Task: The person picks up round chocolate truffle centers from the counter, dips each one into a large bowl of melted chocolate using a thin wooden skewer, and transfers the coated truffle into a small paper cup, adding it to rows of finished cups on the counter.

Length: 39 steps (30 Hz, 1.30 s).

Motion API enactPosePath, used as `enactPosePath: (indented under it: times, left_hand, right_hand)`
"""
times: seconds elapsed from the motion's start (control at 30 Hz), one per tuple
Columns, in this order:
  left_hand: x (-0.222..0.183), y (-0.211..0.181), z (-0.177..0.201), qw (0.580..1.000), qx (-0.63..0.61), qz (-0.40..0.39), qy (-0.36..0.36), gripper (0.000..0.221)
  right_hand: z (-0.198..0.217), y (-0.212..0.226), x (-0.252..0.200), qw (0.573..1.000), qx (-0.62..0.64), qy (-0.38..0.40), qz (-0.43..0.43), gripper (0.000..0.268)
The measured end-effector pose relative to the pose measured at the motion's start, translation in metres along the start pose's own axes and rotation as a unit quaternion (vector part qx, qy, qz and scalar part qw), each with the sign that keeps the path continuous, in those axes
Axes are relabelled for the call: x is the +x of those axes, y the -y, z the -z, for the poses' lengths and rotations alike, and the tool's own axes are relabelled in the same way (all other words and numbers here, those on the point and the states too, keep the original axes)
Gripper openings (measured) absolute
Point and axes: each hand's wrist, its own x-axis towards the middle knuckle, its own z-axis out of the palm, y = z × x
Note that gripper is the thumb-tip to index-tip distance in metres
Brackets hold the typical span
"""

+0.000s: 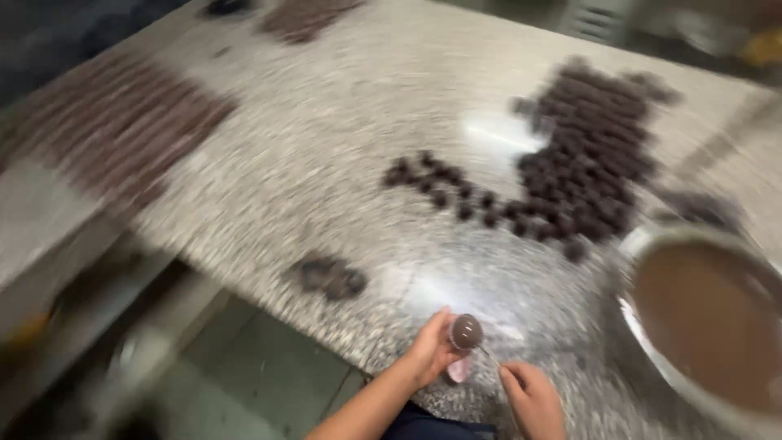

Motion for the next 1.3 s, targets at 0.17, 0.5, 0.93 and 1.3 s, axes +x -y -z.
enactPosePath:
  times: [0.17, 0.5, 0.93, 1.3]
  left_hand:
    - [-0.009, -0.005, 0.021, 0.997, -0.002, 0.031, -0.077, 0.052]
    - [-0.044, -0.062, 0.058, 0.990, -0.056, -0.023, -0.128, 0.050]
    - [-0.070, -0.246, 0.253, 0.979, -0.020, -0.113, -0.167, 0.069]
    - [-0.055, -0.459, 0.440, 0.959, -0.147, -0.152, -0.188, 0.059]
  right_hand:
    - [-0.042, -0.071, 0.034, 0.995, 0.085, 0.024, -0.047, 0.023]
    - [-0.076, -0.009, 0.084, 0.987, 0.087, 0.137, -0.006, 0.022]
    - [-0.212, 0.188, 0.168, 0.988, 0.070, 0.136, 0.016, 0.021]
    - [-0.449, 0.407, 0.320, 0.983, 0.079, 0.139, 0.087, 0.019]
